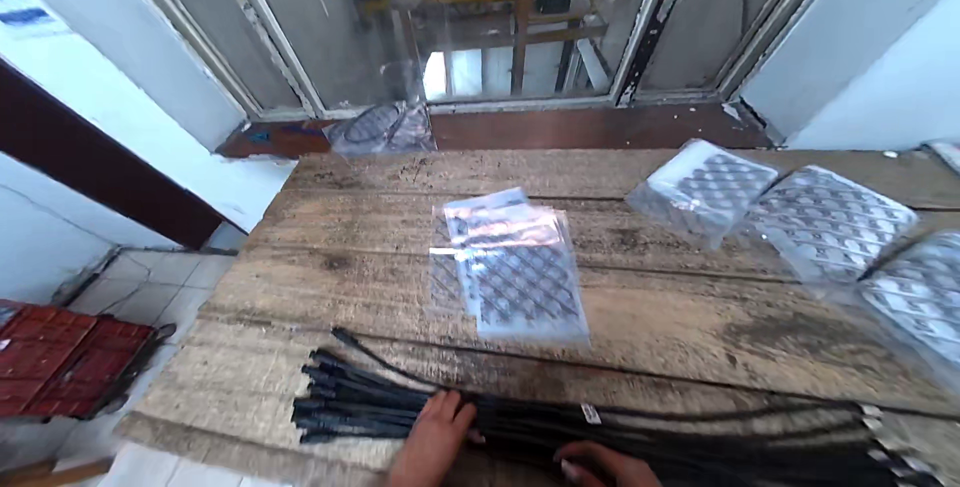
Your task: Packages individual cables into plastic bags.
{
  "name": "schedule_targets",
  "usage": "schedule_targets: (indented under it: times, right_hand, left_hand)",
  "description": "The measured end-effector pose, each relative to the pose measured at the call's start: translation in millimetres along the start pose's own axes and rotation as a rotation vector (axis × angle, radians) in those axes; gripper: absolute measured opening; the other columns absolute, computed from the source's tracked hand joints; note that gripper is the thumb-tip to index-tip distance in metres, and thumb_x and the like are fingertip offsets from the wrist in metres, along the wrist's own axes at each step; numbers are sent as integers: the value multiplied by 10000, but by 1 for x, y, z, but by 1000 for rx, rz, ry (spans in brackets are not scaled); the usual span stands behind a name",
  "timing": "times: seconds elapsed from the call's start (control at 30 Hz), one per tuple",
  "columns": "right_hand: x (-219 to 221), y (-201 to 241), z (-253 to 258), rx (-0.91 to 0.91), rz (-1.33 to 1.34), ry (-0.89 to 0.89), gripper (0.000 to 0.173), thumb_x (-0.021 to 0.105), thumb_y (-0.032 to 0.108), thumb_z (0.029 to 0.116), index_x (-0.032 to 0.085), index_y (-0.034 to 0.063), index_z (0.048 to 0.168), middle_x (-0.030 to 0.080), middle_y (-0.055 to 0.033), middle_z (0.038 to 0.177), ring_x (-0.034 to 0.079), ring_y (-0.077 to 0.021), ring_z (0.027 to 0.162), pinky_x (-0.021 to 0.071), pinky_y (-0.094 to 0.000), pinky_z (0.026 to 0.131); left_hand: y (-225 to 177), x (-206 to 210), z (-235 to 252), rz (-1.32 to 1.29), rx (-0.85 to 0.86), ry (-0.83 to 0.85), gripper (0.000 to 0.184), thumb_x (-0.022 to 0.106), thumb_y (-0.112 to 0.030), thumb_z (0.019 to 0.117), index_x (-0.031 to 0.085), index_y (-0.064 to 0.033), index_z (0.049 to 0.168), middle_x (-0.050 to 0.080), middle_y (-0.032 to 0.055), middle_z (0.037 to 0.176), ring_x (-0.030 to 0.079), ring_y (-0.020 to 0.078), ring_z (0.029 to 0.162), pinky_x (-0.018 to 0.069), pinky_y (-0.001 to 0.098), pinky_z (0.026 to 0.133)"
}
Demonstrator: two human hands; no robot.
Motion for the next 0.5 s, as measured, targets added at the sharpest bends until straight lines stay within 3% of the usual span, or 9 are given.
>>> schedule_targets:
  times: [0.1, 0.17, 0.2, 0.23, 0.3, 0.33, 0.4, 0.47, 0.5]
  right_hand:
    - [14, -29, -24, 137, 127, 47, 293, 626, 234, 1019, 711, 12, 1190, 753, -118, 1043, 736, -213, 926, 594, -429, 894]
    - [24, -41, -41, 200, 312, 88, 296, 602, 245, 1032, 698, 21, 1201, 759, -71, 1048, 734, -153, 932, 604, -361, 882]
    - [27, -47, -51, 197, 464, 78, 335, 575, 262, 1044, 675, 10, 1241, 759, -84, 1079, 741, -177, 961, 615, -372, 888]
    - [25, -53, -59, 162, 640, 39, 444, 560, 342, 1045, 620, -7, 1312, 748, -120, 1132, 740, -235, 1006, 619, -412, 897]
    - [4, -65, -70, 109, 940, -143, 783, 555, 650, 953, 459, 62, 1463, 694, -120, 1292, 685, -288, 1170, 580, -453, 967]
    - [-14, -70, -74, 96, 1056, -311, 744, 472, 663, 983, 460, 76, 1441, 689, -107, 1307, 670, -281, 1207, 563, -451, 1006]
    - [-55, -78, -80, 146, 1249, -706, 469, 264, 426, 1120, 543, 66, 1234, 754, -74, 1131, 732, -222, 1082, 602, -397, 960]
    - [-80, -80, -93, 235, 1290, -961, 328, 285, 246, 1136, 565, 89, 1067, 741, -9, 888, 754, -133, 872, 637, -314, 829]
    - [-85, -77, -98, 233, 1251, -999, 293, 313, 207, 1131, 567, 91, 1043, 731, -5, 845, 751, -124, 831, 640, -300, 801]
  left_hand:
    - [-12, -13, -3, -31, -59, 51, 241, 639, -210, 997, 735, -42, 1141, 648, 248, 1264, 606, 435, 1219, 491, 546, 1048]
    - [-16, -28, -6, -59, -72, -34, 201, 645, -219, 995, 764, -69, 1058, 693, 169, 1173, 643, 360, 1153, 509, 504, 1026]
    - [-20, -34, -12, -48, -58, -110, 190, 644, -243, 998, 779, -112, 1029, 721, 102, 1113, 670, 297, 1104, 528, 474, 1005]
    - [-24, -41, -16, -40, -36, -185, 179, 643, -258, 998, 787, -151, 1011, 736, 43, 1047, 690, 239, 1049, 537, 448, 986]
    - [-37, -59, -24, -96, 32, -291, 204, 627, -304, 997, 791, -182, 1005, 738, -23, 931, 695, 159, 918, 533, 415, 889]
    - [-43, -68, -29, -144, 67, -307, 230, 615, -328, 996, 786, -176, 1016, 728, -29, 912, 681, 145, 889, 514, 409, 855]
    - [-43, -84, -36, -200, 110, -307, 276, 593, -369, 1006, 779, -167, 1032, 717, -31, 914, 662, 131, 876, 492, 409, 840]
    - [-37, -89, -38, -187, 139, -312, 291, 571, -344, 1024, 781, -144, 1027, 722, -6, 922, 661, 157, 872, 483, 433, 830]
    - [-35, -86, -37, -167, 139, -320, 294, 563, -330, 1027, 779, -131, 1016, 721, 7, 913, 663, 175, 864, 486, 449, 828]
Point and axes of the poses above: each hand's wrist, its own z-axis towards the middle knuckle, its own x-axis out of the palm, y = z × x, the point moved 5 cm from there along z, towards the middle knuckle
